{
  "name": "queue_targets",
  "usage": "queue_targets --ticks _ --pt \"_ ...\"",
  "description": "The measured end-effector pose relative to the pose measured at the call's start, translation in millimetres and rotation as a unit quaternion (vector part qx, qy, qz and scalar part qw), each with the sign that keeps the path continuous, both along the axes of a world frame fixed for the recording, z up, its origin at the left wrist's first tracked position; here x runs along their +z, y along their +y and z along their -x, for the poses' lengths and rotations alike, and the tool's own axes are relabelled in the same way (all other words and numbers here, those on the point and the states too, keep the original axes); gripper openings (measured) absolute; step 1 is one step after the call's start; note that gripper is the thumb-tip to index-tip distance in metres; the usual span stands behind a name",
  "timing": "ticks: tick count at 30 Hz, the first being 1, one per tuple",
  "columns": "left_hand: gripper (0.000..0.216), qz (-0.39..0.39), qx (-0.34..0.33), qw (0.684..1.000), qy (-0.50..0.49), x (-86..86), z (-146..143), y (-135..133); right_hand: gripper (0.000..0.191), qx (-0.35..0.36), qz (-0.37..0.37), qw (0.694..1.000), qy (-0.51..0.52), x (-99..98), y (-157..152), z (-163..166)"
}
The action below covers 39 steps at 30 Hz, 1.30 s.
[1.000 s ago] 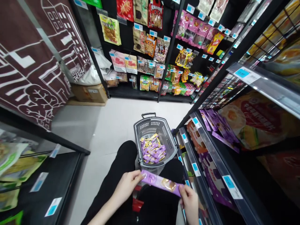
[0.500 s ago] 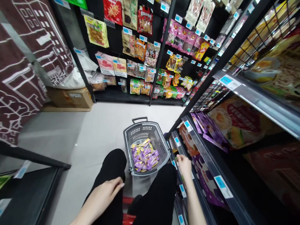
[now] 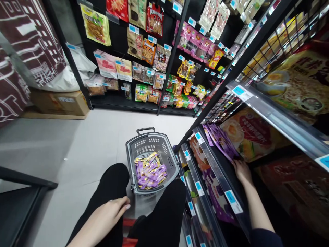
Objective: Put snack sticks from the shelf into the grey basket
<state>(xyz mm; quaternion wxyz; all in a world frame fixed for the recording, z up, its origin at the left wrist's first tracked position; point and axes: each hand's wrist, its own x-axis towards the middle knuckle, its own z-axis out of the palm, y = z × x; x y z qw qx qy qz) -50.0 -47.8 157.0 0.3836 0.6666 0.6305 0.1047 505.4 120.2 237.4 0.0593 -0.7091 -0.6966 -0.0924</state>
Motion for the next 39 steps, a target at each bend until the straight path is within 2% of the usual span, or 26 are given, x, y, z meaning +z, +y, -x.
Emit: queue_targets --ticks 2,4,5,7,9,12,16,17,19,21,23,29,35,37,39 --pt "0.028 -0.003 -0.002 1.0 -0.001 3.8 -4.2 0.8 0.041 0.009 -0.013 0.996 0.086 2.9 -12.4 12.6" --pt "0.028 -0.006 -0.01 1.0 -0.012 9.0 -9.2 1.8 0.048 0.008 0.001 0.976 0.22 11.7 -27.9 33.2" --pt "0.028 -0.007 -0.011 1.0 -0.025 12.5 -12.3 2.3 0.049 0.01 0.019 0.955 0.295 17.8 -36.6 46.2" --pt "0.029 -0.002 0.0 0.998 -0.07 21.5 -20.1 3.3 0.048 0.025 0.077 0.894 0.441 30.8 -54.9 76.7" --pt "0.033 -0.002 0.023 0.991 -0.134 33.3 -30.3 4.5 0.044 0.042 0.157 0.838 0.521 41.2 -73.2 110.5" --pt "0.044 -0.026 0.052 0.971 -0.23 52.5 -47.2 7.1 0.041 0.058 0.257 0.772 0.579 44.6 -96.8 158.9" --pt "0.064 -0.085 0.059 0.922 -0.373 74.1 -61.1 12.5 0.038 0.098 0.371 0.699 0.603 32.5 -117.8 205.7" --pt "0.064 -0.105 0.054 0.914 -0.387 78.6 -61.9 13.5 0.038 0.107 0.397 0.683 0.603 29.2 -121.1 213.8" --pt "0.053 -0.134 0.035 0.918 -0.371 86.3 -61.0 14.1 0.04 0.117 0.429 0.662 0.603 24.7 -125.6 226.1" --pt "0.035 -0.133 0.018 0.933 -0.334 90.9 -58.5 12.5 0.039 0.121 0.436 0.658 0.602 23.0 -128.3 233.4" --pt "0.025 -0.108 0.032 0.939 -0.324 91.6 -55.9 9.5 0.034 0.132 0.427 0.658 0.606 23.0 -130.5 236.2" --pt "0.03 -0.043 0.119 0.919 -0.375 81.7 -50.3 1.7 0.033 0.169 0.344 0.686 0.619 22.3 -142.2 227.3" --pt "0.031 -0.055 0.107 0.91 -0.396 79.4 -49.3 3.8 0.024 0.21 0.241 0.711 0.626 19.7 -153.1 223.0" --pt "0.029 -0.081 0.092 0.906 -0.405 80.4 -49.9 5.4 0.023 0.233 0.186 0.739 0.604 19.9 -154.2 222.9" --pt "0.024 -0.086 0.091 0.9 -0.417 81.1 -50.7 6.4 0.025 0.291 0.118 0.78 0.542 21.1 -154.4 222.4"
